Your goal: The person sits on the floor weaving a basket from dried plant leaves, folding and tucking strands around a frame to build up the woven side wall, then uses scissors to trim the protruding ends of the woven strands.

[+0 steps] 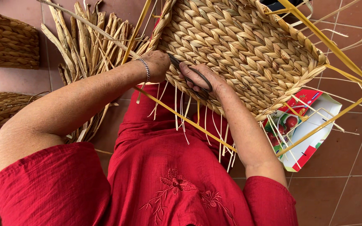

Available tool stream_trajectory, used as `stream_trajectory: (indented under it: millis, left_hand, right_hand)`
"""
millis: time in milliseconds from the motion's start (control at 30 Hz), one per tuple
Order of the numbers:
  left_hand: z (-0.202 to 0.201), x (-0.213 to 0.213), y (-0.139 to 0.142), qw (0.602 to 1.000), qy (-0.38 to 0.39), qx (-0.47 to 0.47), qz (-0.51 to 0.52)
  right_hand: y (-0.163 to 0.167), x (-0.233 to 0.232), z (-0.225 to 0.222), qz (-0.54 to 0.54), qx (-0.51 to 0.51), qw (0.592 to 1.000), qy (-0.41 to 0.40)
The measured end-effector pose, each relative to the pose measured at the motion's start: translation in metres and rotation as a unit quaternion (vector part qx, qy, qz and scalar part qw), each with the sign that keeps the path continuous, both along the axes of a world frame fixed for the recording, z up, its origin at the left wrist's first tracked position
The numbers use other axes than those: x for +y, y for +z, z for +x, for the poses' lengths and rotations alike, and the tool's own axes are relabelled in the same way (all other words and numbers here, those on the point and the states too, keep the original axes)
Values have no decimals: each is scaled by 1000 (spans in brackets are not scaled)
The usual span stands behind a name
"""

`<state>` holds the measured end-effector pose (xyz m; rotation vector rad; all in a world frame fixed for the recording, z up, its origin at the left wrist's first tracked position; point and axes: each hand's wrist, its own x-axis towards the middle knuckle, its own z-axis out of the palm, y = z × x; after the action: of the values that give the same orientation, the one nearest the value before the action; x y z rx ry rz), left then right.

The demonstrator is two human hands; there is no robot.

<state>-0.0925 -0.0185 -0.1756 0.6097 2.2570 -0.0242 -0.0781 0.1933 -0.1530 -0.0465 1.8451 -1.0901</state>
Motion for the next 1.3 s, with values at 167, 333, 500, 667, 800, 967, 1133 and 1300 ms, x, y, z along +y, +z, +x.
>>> stream_trajectory:
  millis: [167, 333, 500, 667, 800, 967, 1133, 1300]
  left_hand:
    - [4, -6, -4, 999, 23, 25, 18]
    - [7, -6, 9, 999, 22, 26, 15]
    - [10, -3, 36, 994, 100, 3, 33]
    - [7, 0, 47, 998, 35, 33, 52]
    - [-2, 6, 41, 991, -55, 77, 95]
    - [-12, 21, 36, 990, -75, 80, 86]
    - [-20, 49, 34, 982, -188, 30, -19]
    - [-88, 93, 40, 996, -10, 75, 51]
  right_hand:
    - [-12, -9, 5, 11, 72, 997, 29]
    - [-14, -12, 9, 0, 149, 988, 41]
    - [11, -2, 3, 36, 207, 975, 73]
    - [66, 34, -18, 99, 237, 966, 11]
    - [98, 68, -19, 109, 285, 952, -37]
    - [88, 106, -9, 146, 267, 944, -126]
    - [45, 125, -4, 184, 517, 836, 15]
    - [34, 117, -13, -10, 195, 947, -254]
